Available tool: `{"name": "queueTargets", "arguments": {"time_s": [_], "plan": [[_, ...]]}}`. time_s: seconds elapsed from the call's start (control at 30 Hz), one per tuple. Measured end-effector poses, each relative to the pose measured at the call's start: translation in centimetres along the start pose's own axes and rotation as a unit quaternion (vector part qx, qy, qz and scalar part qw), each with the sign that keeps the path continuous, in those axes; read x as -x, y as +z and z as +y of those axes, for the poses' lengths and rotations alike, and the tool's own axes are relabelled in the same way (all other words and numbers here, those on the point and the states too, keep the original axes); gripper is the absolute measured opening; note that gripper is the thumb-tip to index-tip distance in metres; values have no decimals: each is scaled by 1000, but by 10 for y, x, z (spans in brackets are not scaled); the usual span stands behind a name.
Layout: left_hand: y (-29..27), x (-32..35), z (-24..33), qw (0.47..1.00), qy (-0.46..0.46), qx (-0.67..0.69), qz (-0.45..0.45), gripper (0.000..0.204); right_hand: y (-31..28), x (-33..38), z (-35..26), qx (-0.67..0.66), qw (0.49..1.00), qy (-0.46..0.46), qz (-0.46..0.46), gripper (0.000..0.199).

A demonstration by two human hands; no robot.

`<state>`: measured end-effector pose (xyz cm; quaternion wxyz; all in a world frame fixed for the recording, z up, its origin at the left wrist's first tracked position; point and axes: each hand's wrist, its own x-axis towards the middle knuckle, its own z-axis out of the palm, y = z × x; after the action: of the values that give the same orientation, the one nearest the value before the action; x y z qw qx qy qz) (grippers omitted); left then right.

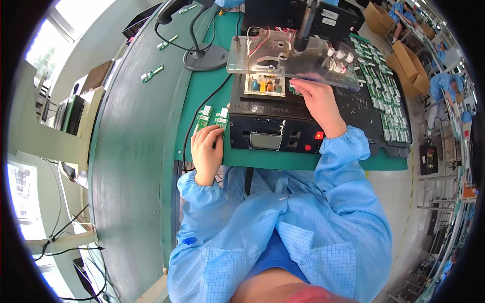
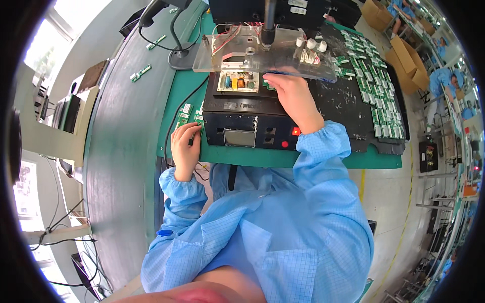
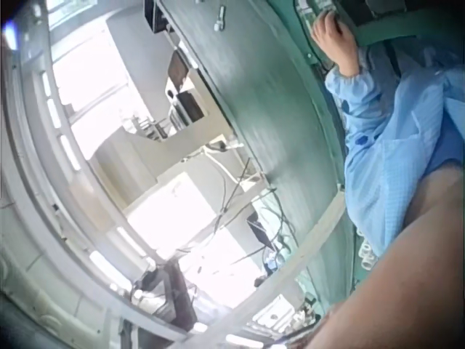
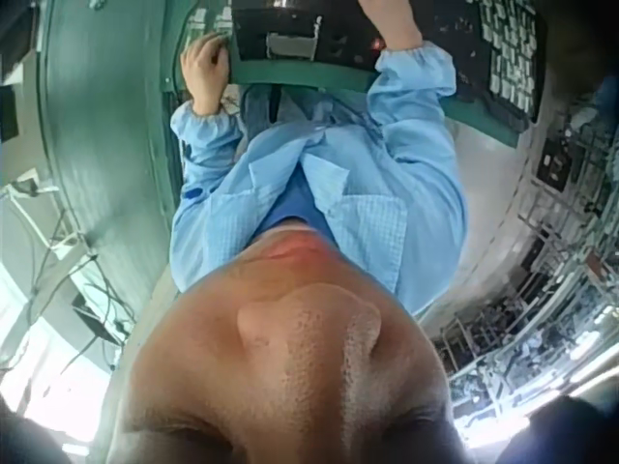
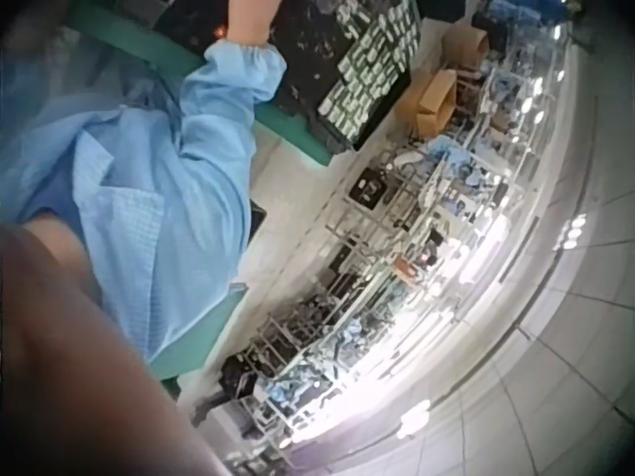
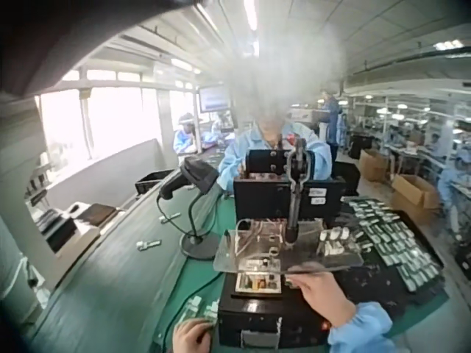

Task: Testing printed circuit boards by placing them into a specialized test fixture and checking for results.

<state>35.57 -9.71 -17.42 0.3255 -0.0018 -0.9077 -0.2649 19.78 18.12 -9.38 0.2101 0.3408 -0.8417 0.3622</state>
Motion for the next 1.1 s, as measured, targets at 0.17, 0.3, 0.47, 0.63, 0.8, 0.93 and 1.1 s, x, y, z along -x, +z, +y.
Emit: {"name": "queueTargets", "arguments": {"time_s": [0.17,0.3,0.47,0.63,0.8,0.93,1.1], "plan": [[0,-3,2,1000,-13,10,-1,15,2,2,4,23,999,-25,6,23],[-22,-36,28,988,28,94,117,25,7,14,-14,53,997,-39,29,25],[-66,-185,110,938,85,330,58,30,-18,70,-46,-45,995,-77,52,23],[-45,-304,174,851,46,505,-133,27,-50,125,-47,-79,993,-40,78,21],[-21,-293,202,861,194,470,-19,21,-75,181,-22,-14,976,135,170,22],[4,-250,207,865,236,442,19,15,-80,202,-9,0,969,180,169,21],[3,-240,177,896,377,235,-2,20,-77,187,-3,-38,974,156,159,22]]}}
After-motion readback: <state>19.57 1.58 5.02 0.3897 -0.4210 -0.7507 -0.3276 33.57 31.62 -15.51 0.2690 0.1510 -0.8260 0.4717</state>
